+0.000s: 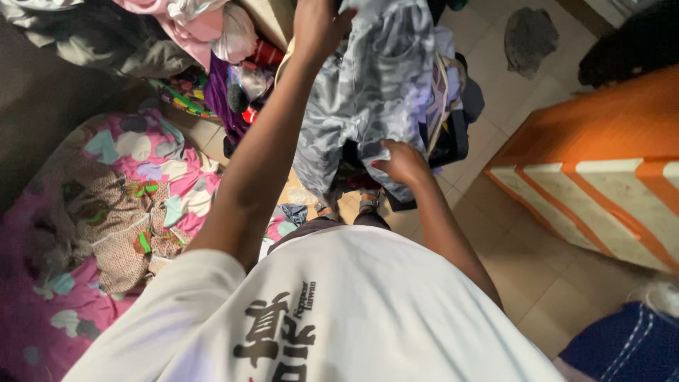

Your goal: The person sorts through clothing and personal items from a bed and a plastic drawer, placing selected items into a patterned tote bag.

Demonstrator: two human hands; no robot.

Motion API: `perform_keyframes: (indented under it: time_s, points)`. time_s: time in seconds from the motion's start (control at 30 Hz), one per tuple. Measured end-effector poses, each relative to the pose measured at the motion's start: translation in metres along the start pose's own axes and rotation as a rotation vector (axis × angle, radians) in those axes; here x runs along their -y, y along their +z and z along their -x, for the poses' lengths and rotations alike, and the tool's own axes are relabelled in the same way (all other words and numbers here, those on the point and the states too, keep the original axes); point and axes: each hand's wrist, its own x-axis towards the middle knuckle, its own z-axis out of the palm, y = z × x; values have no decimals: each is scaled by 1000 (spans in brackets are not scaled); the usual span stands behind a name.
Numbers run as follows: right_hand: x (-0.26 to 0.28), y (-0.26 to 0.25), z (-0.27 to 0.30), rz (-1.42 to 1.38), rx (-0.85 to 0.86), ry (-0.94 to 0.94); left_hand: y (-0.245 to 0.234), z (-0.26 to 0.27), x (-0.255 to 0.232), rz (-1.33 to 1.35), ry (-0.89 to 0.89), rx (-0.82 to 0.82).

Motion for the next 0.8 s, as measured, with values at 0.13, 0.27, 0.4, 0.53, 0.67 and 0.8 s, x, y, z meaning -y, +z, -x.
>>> perform_keyframes:
  time_s: [0.13, 0.27, 0.4, 0.53, 0.67, 0.8]
  points:
    - [49, -15, -44, 141, 83, -170, -46, 155, 9, -18, -379, -54]
    - [97, -18, -119, 203, 28, -477, -51, 273, 4, -97, -821, 6]
    - [144, -18, -246, 299, -13, -714, -42, 301, 12, 11, -988, -1]
    - [148, -58, -362, 626, -245, -712, -44, 289, 25, 435, -967, -96]
    - [132, -98, -418, 937, 381, -322, -49, 285, 35, 625, -957, -14]
    - [116, -98, -408, 1070, 148, -467, -61, 297, 24, 281, -1116, 218]
